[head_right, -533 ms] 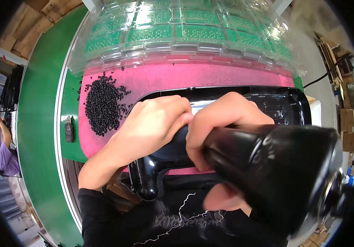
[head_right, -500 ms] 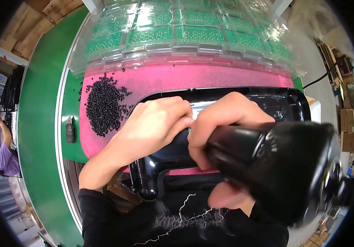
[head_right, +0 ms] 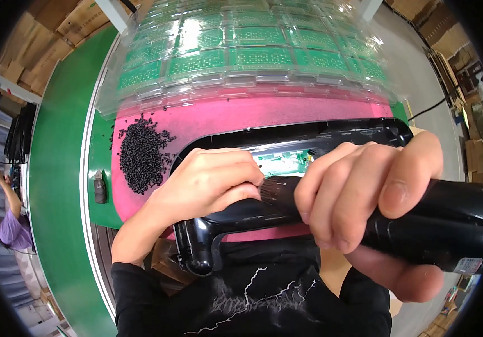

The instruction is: Assembling electronic components by mounting circuit boards into plastic housings and securing them with screws using an electric screwdriver.

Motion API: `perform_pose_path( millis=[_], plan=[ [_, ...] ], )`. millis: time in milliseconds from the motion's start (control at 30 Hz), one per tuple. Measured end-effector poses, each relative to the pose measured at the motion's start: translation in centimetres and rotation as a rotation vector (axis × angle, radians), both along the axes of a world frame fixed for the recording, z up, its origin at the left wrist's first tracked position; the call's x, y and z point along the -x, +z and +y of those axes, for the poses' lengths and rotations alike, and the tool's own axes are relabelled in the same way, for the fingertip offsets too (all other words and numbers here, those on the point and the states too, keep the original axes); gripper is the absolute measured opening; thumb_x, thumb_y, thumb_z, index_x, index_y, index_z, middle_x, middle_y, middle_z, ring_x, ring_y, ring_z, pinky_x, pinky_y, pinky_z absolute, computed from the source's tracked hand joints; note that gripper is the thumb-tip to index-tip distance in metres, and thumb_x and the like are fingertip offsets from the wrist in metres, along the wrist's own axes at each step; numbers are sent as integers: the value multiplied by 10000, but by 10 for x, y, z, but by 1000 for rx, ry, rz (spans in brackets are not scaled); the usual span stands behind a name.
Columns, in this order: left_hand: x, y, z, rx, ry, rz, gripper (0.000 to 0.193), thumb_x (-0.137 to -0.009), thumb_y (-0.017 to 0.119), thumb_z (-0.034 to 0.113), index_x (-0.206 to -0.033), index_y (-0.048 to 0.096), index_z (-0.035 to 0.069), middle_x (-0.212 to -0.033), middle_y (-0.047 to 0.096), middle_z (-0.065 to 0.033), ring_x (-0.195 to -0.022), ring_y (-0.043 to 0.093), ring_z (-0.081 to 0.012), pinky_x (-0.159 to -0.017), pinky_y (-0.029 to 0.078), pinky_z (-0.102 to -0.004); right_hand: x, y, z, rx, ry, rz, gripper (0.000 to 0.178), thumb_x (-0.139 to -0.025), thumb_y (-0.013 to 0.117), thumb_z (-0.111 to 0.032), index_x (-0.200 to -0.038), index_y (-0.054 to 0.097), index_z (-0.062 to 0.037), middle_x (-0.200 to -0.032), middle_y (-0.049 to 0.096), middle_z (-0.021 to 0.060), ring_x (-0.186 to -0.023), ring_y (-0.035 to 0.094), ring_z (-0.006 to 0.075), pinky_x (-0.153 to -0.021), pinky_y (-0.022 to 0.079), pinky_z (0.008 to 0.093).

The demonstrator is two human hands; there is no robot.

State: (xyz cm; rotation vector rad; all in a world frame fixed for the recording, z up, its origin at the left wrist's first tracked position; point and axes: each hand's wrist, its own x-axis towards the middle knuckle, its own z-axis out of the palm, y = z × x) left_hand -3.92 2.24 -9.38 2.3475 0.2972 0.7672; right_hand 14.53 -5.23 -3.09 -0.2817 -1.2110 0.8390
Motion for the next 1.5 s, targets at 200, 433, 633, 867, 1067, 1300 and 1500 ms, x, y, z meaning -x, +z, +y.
perform_pose_path(
  millis=[200, 433, 633, 867, 1067, 1300, 1500],
  plan=[
    [-5, 4, -2, 146, -28, -11, 257, -772, 769, 152, -952, 649, 13, -870, 659, -101, -745, 649, -265, -655, 535, -342, -17, -2, -5, -80, 45, -6, 536, -804, 725, -519, -996, 450, -102, -604, 555, -32, -405, 505, 77, -431, 447, 226],
    [-3, 3, 0, -1, 167, 121, 219, -781, 753, 104, -963, 654, 34, -888, 650, -94, -791, 639, -253, -693, 527, -350, -41, -8, -11, 364, -269, -230, 616, -779, 678, -600, -973, 438, -67, -599, 487, -18, -405, 439, 90, -454, 402, 248],
    [-6, 6, -1, -22, 213, 155, 192, -780, 733, 64, -949, 650, 28, -868, 650, -94, -790, 639, -271, -697, 525, -352, -44, -16, -11, 449, -322, -230, 613, -787, 655, -610, -968, 435, -67, -596, 476, -8, -402, 434, 91, -440, 389, 241],
    [-8, 9, -1, -23, 211, 158, 199, -765, 736, 36, -945, 652, 28, -856, 651, -101, -773, 640, -276, -686, 522, -357, -38, -13, -4, 517, -304, -192, 634, -746, 715, -616, -939, 443, -77, -567, 456, -28, -389, 413, 75, -403, 358, 215],
    [-4, 14, -1, -104, 340, -18, 217, -739, 700, -40, -944, 661, 21, -884, 657, -101, -809, 615, -283, -734, 493, -352, -37, -16, -6, 514, -248, -201, 640, -745, 718, -614, -951, 453, -69, -560, 469, -28, -398, 429, 75, -420, 370, 222],
    [10, 5, 12, -165, 493, 374, 278, -823, 677, 77, -1086, 615, 11, -978, 617, -140, -945, 594, -331, -824, 486, -409, -80, -25, 18, 670, -139, 205, 317, -970, 554, -335, -1088, 514, -44, -764, 542, 9, -686, 557, 128, -707, 459, 288],
    [-2, 15, 8, -150, 429, 505, 208, -851, 672, 173, -857, 584, -15, -848, 554, -191, -804, 579, -417, -672, 460, -477, -120, -20, 0, 696, -173, 465, 319, -890, 658, -155, -1141, 508, -27, -923, 585, 66, -972, 596, 197, -914, 501, 476]
  ],
)
